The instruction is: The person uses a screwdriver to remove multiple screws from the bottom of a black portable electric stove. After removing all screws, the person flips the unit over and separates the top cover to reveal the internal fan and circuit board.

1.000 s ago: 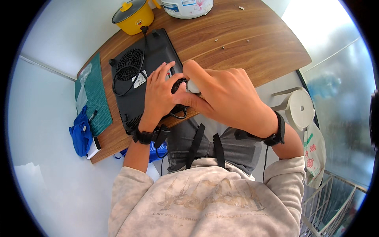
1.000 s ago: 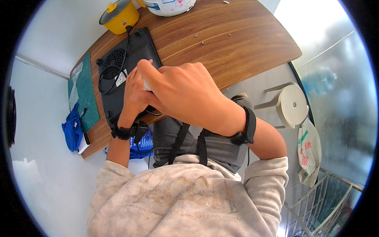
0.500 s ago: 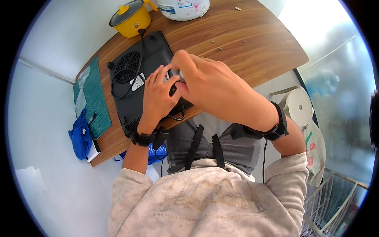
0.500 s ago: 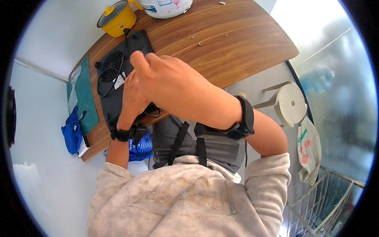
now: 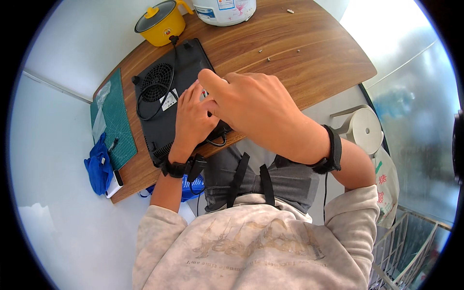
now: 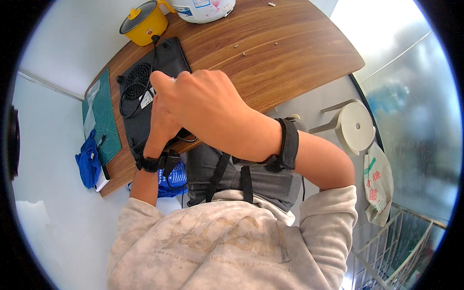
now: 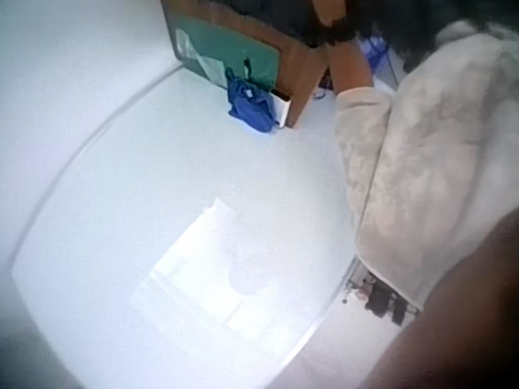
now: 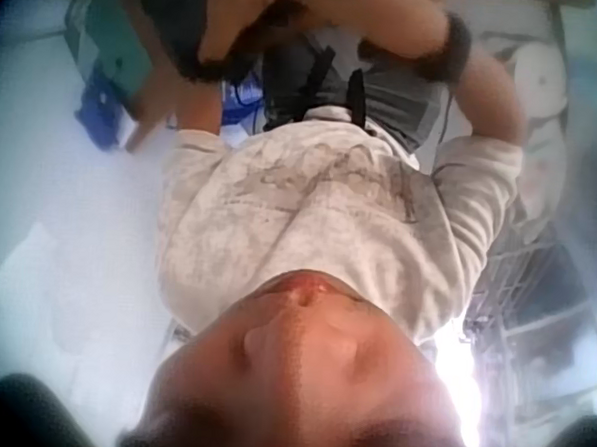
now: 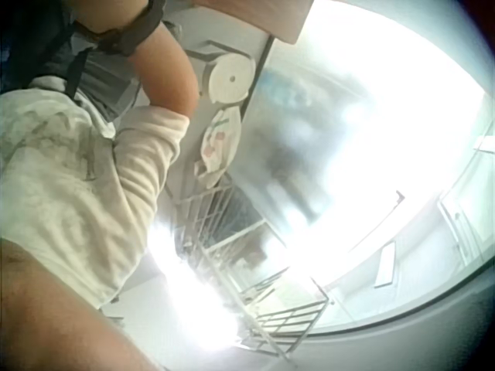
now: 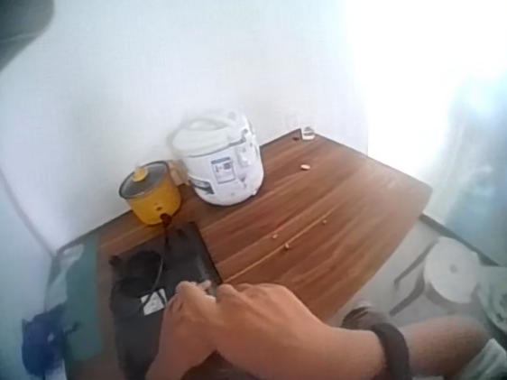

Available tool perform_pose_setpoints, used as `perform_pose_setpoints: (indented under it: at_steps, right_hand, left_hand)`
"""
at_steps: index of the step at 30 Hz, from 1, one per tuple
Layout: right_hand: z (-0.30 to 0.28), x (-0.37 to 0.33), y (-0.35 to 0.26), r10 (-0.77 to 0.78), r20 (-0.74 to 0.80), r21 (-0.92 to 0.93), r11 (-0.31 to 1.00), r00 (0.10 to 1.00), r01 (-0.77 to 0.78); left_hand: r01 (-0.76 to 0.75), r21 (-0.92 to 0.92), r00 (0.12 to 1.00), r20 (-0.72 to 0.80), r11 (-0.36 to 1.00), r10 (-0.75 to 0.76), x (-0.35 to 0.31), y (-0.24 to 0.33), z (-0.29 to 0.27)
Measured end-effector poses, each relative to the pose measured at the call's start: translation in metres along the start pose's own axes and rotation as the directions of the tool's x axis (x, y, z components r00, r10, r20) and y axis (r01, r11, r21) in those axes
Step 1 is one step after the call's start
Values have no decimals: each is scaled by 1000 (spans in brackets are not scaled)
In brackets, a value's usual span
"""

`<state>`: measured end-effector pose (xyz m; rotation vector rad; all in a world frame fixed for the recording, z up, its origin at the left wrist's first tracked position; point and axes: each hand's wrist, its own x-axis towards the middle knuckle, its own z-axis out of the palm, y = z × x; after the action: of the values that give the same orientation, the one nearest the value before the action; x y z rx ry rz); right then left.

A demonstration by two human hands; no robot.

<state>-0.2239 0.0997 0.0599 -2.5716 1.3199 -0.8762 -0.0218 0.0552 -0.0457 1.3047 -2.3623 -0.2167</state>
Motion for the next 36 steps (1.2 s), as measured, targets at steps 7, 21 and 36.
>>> perform_pose_setpoints:
  at_steps: [7,21,36]
  right_hand:
    - [-3,6,2,-146,-53,208,966,988,154]
    - [-1,-1,-12,-22,0,-56,998,1000,22]
    - [6,-6,4,-86,-179,252,959,980,130]
  left_hand:
    - [8,97,997,74,995,-15,-3,-6,2]
    - [-130,51,987,-87,990,134,1,0,-2]
    - [-112,178,990,-59,978,125,-4,-13,10]
